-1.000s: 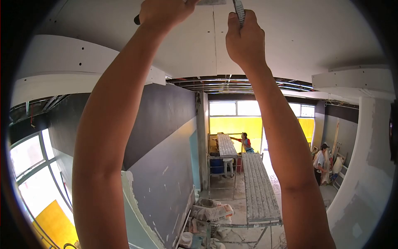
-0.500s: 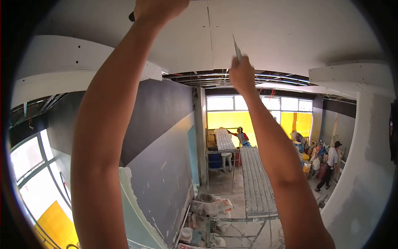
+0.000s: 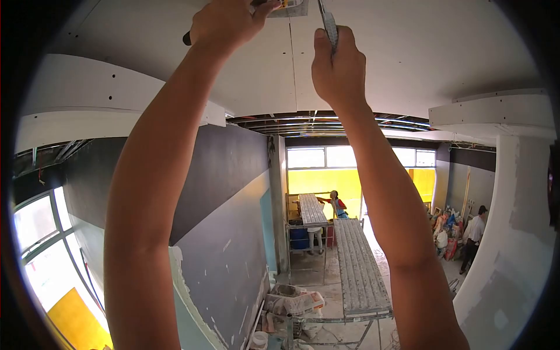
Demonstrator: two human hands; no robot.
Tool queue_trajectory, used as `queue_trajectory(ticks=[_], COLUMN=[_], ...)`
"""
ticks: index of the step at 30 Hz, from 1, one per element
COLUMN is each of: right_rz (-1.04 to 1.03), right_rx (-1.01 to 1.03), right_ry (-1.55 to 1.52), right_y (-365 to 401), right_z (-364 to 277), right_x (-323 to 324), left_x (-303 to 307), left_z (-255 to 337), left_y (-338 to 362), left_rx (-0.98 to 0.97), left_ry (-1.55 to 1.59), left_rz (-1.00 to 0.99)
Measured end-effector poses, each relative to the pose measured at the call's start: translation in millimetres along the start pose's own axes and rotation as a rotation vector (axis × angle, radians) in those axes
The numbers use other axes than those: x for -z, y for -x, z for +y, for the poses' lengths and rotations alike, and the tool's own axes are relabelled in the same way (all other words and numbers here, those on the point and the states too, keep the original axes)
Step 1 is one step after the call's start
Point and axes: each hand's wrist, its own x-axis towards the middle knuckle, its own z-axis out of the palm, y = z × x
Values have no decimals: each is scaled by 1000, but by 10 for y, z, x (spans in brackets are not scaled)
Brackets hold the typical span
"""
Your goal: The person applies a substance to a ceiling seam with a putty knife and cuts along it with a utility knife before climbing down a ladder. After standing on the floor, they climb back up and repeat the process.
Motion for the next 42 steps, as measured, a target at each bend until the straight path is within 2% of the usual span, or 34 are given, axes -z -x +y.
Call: queue_trajectory(ticks=[2,7,17,19,20,22,24,25,27,29,30,31,32,33,34,35,36,37,38,40,41,42], right_rz=[-38,18,-36,-28,-102,-239,-188,-189,-366,-459,-585,-757,-827,-1020,-970,-962,-1084,-1062,-1081,-1036,-981,-1025], right_rx=[-30,44,-25,-50,-121,-190,-437,-543,-681,-642,-679,-747,-669,-1064,-1078,-846,-1043,-1237,-1304,-1418,-1447,-1506], right_ry=[17,13,33,84,205,379,235,180,284,307,400,471,513,531,526,502,459,569,565,533,516,614], right_y=[-51,-58,-60,29,141,634,1364,1798,2844,3838,4470,5231,5879,6058,6575,7058,7011,6996,7126,7405,7373,7346], right_z=[11,54,142,191,390,888,931,731,655,305,193,149,2,-335,-562,-936,-1249,-1577,-1791,-2236,-2442,-2574], right_x=[-32,-74,-169,-190,-261,-282,-25,214,699,1293,1646,2090,2566,2931,3367,3866,4146,4311,4526,5046,5126,5198], left_x=[-18,-43,-66,-62,-45,-45,-47,21,48,-162,-289,-294,-265,-270,-263,-257,-255,-353,-274,-87,256,717], left_z=[-20,-50,-42,-34,-14,7,-53,-91,-87,-366,-539,-630,-692,-773,-873,-965,-1057,-1266,-1230,-1542,-1585,-1603], left_y=[3,16,-4,6,4,18,-17,7,210,334,423,704,1106,1568,2106,2765,3418,4339,5056,7297,8265,9099], left_rx=[-18,-78,-77,-71,-44,-27,-65,-46,-138,-149,-156,-159,-92,-164,-221,-162,-95,107,291,619,720,802], left_ry=[7,-10,-39,-51,-70,-79,-48,-48,43,-23,-99,-24,30,-75,34,133,226,170,210,149,147,114], left_rz=[15,60,51,33,21,-2,36,56,122,97,82,-25,-179,-293,-300,-392,-479,-746,-899,-1087,-1173,-1378])
